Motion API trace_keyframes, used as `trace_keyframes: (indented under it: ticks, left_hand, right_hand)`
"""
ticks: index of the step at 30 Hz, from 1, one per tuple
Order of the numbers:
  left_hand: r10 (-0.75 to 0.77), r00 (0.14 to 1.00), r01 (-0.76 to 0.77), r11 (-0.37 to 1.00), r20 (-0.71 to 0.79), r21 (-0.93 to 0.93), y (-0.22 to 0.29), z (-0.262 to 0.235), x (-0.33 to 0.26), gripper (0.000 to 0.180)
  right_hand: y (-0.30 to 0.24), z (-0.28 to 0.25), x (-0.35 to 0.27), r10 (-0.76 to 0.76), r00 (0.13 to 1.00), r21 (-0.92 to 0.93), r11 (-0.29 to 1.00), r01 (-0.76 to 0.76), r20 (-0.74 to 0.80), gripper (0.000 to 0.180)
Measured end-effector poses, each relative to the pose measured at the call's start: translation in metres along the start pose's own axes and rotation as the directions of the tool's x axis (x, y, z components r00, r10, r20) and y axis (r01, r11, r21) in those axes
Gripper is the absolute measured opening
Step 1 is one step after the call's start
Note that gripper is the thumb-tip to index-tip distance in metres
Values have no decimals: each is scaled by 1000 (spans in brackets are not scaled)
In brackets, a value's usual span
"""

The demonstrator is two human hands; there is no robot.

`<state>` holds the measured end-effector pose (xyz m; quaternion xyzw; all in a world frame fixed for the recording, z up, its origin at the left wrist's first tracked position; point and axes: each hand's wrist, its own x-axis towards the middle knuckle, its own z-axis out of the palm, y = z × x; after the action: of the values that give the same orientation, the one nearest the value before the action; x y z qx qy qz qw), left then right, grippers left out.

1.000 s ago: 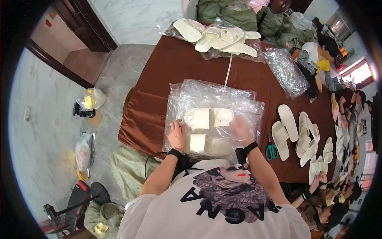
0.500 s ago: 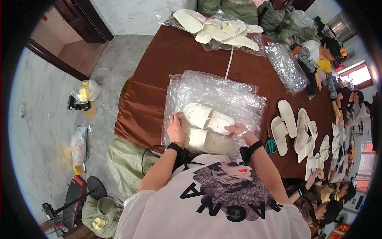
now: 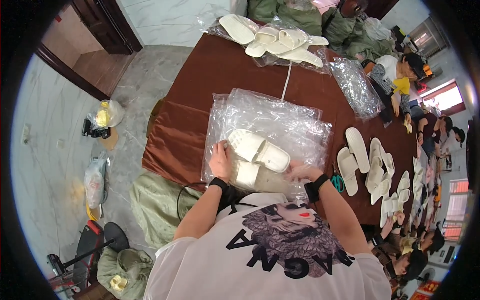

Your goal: The recorder trims plastic bags and packages white footwear components.

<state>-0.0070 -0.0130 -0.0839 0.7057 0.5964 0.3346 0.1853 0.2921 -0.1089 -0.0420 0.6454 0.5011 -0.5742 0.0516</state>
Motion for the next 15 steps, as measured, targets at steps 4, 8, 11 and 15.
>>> trace_keyframes:
  ticks: [4, 8, 11, 15]
  left_hand:
    - [40, 999, -40, 999, -4, -34, 11, 5, 8, 22]
    - [19, 1000, -19, 1000, -9, -6, -5, 1, -2, 22]
    - [17, 1000, -17, 1000, -8, 6, -7, 2, -2, 23]
    - [17, 1000, -17, 1000, 9, -13, 2, 3, 2, 23]
  right_hand:
    - [72, 31, 29, -563, 720, 32, 779, 627, -406, 53]
    - [-5, 11, -12, -47, 991, 188, 980, 70, -124, 52]
    - [2, 19, -13, -125, 985, 479, 862, 167, -118, 52]
    - [52, 47, 18, -265, 914, 539, 744, 396, -306, 44]
